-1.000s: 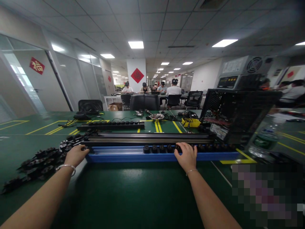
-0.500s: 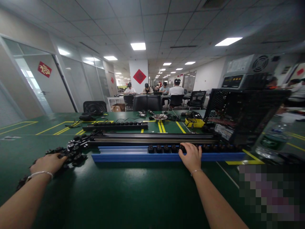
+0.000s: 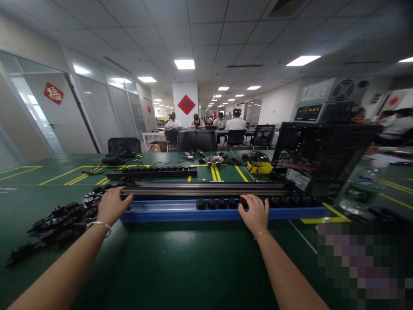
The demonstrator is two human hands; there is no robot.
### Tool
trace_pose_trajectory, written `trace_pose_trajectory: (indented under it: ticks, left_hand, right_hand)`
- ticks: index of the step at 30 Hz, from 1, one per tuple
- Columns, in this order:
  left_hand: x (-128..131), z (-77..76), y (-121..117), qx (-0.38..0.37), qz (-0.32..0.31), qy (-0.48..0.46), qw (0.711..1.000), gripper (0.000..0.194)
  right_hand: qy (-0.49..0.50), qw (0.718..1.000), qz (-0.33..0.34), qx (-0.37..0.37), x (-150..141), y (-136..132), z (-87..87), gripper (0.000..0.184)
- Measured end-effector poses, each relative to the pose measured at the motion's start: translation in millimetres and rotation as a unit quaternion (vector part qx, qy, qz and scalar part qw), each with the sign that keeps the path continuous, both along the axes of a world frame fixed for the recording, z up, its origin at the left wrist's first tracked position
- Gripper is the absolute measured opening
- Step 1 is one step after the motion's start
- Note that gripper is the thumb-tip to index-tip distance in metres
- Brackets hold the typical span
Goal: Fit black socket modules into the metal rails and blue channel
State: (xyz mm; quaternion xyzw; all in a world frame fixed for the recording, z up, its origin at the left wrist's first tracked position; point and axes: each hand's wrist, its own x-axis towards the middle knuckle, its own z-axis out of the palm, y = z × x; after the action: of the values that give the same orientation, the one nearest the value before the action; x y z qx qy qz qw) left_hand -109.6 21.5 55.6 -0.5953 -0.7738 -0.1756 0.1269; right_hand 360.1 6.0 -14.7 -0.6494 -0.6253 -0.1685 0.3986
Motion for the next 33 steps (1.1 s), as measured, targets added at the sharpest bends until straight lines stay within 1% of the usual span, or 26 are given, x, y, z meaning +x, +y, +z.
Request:
trace_pose_trajectory:
  ticks: [2,3,5,7,8,10,13,16,21,25,33]
  left_hand:
    - [44.8,-4.1,5.0,0.034,-0.101,-0.033,0.994,0.052]
    - [67.1,-7.4,5.5,0.041,-0.155,-0.052,0.986,0.049]
    - [109.0,-14.6,3.1,0.033,-0.251,-0.087,0.963,0.043]
    - [145.2,-20.9,-1.6,0.008,-0.313,-0.113,0.943,0.041]
    - [160.7,-23.3,-4.0,-0.006,-0.326,-0.126,0.937,0.042]
    - [186.2,-27.3,-7.4,-0.038,-0.323,-0.152,0.933,0.045]
    - [211.4,-31.6,-8.1,-0.066,-0.300,-0.159,0.938,0.047]
    - [223.3,-33.3,-6.8,-0.070,-0.266,-0.146,0.950,0.047]
    - [226.4,-30.3,-6.0,-0.078,-0.221,-0.148,0.961,0.048]
    - [224.7,-31.0,-4.4,-0.084,-0.220,-0.142,0.961,0.041]
    - [213.7,-37.1,-4.5,-0.059,-0.209,-0.146,0.965,0.040]
  right_hand:
    - [0.000,1.000,0.001,0.000,0.1,-0.3,0.4,0.029]
    - [0.000,1.000,0.002,-0.001,0.1,-0.3,0.6,0.029]
    - [-0.001,1.000,0.004,-0.003,0.2,-0.3,0.7,0.029]
    - [-0.001,1.000,0.003,-0.003,-0.1,-0.3,0.9,0.029]
    - [0.000,1.000,0.001,-0.002,-0.4,-0.3,0.9,0.029]
    - [0.002,1.000,-0.001,-0.002,-1.0,-0.5,1.2,0.029]
    - [0.004,1.000,0.000,-0.004,-1.6,-0.8,1.6,0.029]
    - [0.006,1.000,0.002,-0.006,-1.4,-0.8,1.7,0.029]
    - [0.004,1.000,0.000,-0.006,-1.4,-0.4,1.7,0.029]
    - [0.004,1.000,-0.001,-0.005,-1.3,0.2,0.8,0.029]
    - [0.002,1.000,0.002,-0.006,-0.6,-0.3,1.0,0.029]
